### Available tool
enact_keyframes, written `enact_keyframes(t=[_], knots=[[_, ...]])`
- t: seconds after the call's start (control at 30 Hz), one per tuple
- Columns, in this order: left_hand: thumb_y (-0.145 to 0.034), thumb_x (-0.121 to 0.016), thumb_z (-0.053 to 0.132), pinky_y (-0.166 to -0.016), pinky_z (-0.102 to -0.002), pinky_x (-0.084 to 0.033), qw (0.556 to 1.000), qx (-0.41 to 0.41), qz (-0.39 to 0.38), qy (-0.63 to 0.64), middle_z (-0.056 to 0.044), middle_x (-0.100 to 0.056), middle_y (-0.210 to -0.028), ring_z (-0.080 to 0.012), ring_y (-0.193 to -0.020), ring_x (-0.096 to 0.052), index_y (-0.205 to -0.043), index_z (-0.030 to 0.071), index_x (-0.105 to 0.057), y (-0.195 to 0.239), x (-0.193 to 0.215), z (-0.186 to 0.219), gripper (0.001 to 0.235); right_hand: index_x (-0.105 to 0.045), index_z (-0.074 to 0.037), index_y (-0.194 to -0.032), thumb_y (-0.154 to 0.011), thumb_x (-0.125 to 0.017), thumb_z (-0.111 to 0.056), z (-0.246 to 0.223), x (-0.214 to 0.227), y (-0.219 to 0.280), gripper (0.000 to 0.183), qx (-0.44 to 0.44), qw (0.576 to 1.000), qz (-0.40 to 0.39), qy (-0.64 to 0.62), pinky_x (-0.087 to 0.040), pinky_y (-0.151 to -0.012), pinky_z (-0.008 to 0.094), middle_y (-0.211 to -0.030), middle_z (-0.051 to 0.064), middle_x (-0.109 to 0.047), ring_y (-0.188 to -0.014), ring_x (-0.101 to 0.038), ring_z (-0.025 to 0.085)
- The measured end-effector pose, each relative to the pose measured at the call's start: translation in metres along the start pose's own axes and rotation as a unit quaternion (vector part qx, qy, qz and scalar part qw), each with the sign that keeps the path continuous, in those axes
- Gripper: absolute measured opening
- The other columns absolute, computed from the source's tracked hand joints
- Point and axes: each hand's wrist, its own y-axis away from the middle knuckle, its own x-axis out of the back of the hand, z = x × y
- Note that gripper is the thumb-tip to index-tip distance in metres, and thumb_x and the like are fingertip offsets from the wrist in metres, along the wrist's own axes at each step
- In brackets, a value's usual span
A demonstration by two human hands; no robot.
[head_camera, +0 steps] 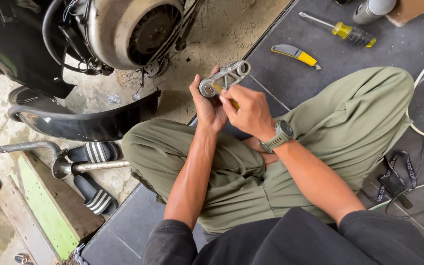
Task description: The person sits on the floor and uses a yellow utility knife to scrape and clean a metal motorcycle part. They hold the part with one hand and scrape its surface with the other, rotating the object to access different areas.
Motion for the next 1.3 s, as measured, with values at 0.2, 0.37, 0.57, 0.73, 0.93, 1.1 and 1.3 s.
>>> enact_keyframes(t=[0.2,0.37,0.57,0.73,0.93,1.1,1.3], knots=[[-0.09,-0.067,0.059,-0.105,-0.058,-0.055,1.0,0.0,0.009,-0.017,-0.03,-0.064,-0.129,-0.0431,-0.114,-0.066,-0.142,0.005,-0.059,0.029,-0.036,0.006,0.076,-0.061,-0.012,-0.082,-0.096,-0.07,-0.013,-0.013,0.0,0.002,0.016,0.007,1.0,-0.006,-0.02,-0.052,-0.051,0.038,-0.064,0.009,-0.058,-0.065,-0.068,0.034],[-0.09,-0.065,0.061,-0.105,-0.061,-0.054,1.0,0.003,-0.005,-0.009,-0.03,-0.064,-0.129,-0.0457,-0.115,-0.066,-0.143,0.007,-0.058,0.017,-0.017,0.004,0.076,-0.06,-0.013,-0.081,-0.096,-0.068,-0.011,-0.006,0.002,-0.001,0.017,0.012,1.0,0.003,-0.004,-0.051,-0.05,0.037,-0.063,0.006,-0.055,-0.062,-0.066,0.031],[-0.091,-0.066,0.06,-0.104,-0.056,-0.056,1.0,-0.004,-0.012,-0.008,-0.028,-0.066,-0.124,-0.0407,-0.109,-0.068,-0.142,0.004,-0.059,0.032,-0.041,0.007,0.076,-0.059,-0.013,-0.08,-0.095,-0.068,-0.012,-0.011,-0.003,0.004,0.018,0.03,1.0,-0.001,-0.002,-0.051,-0.05,0.036,-0.063,0.006,-0.053,-0.061,-0.066,0.031],[-0.092,-0.061,0.061,-0.105,-0.064,-0.054,1.0,0.007,-0.02,0.011,-0.03,-0.064,-0.127,-0.0463,-0.114,-0.066,-0.144,0.007,-0.057,0.016,-0.021,0.004,0.075,-0.061,-0.013,-0.081,-0.098,-0.067,-0.011,-0.002,0.001,-0.002,0.019,0.023,0.999,0.017,0.019,-0.05,-0.05,0.036,-0.062,0.003,-0.051,-0.059,-0.064,0.03],[-0.091,-0.066,0.06,-0.105,-0.055,-0.056,1.0,-0.005,-0.025,-0.015,-0.027,-0.067,-0.123,-0.0403,-0.108,-0.069,-0.141,0.005,-0.061,0.03,-0.037,0.006,0.074,-0.059,-0.011,-0.078,-0.095,-0.068,-0.007,-0.018,0.0,-0.002,0.02,0.033,0.999,0.004,-0.014,-0.05,-0.048,0.035,-0.061,0.006,-0.05,-0.056,-0.063,0.03],[-0.094,-0.061,0.062,-0.108,-0.063,-0.051,0.999,-0.004,-0.039,0.005,-0.03,-0.064,-0.128,-0.0462,-0.115,-0.066,-0.145,0.007,-0.057,0.014,-0.016,0.002,0.074,-0.061,-0.014,-0.079,-0.097,-0.069,-0.01,-0.001,0.005,-0.004,0.021,0.016,1.0,0.015,0.004,-0.05,-0.049,0.035,-0.062,0.003,-0.052,-0.058,-0.064,0.03],[-0.091,-0.066,0.061,-0.107,-0.056,-0.055,1.0,0.002,-0.023,-0.01,-0.03,-0.064,-0.128,-0.043,-0.112,-0.067,-0.143,0.005,-0.059,0.028,-0.034,0.007,0.077,-0.06,-0.011,-0.079,-0.095,-0.069,-0.009,-0.016,0.004,-0.003,0.019,0.043,0.999,-0.003,-0.013,-0.049,-0.048,0.038,-0.061,0.008,-0.052,-0.057,-0.064,0.033]])
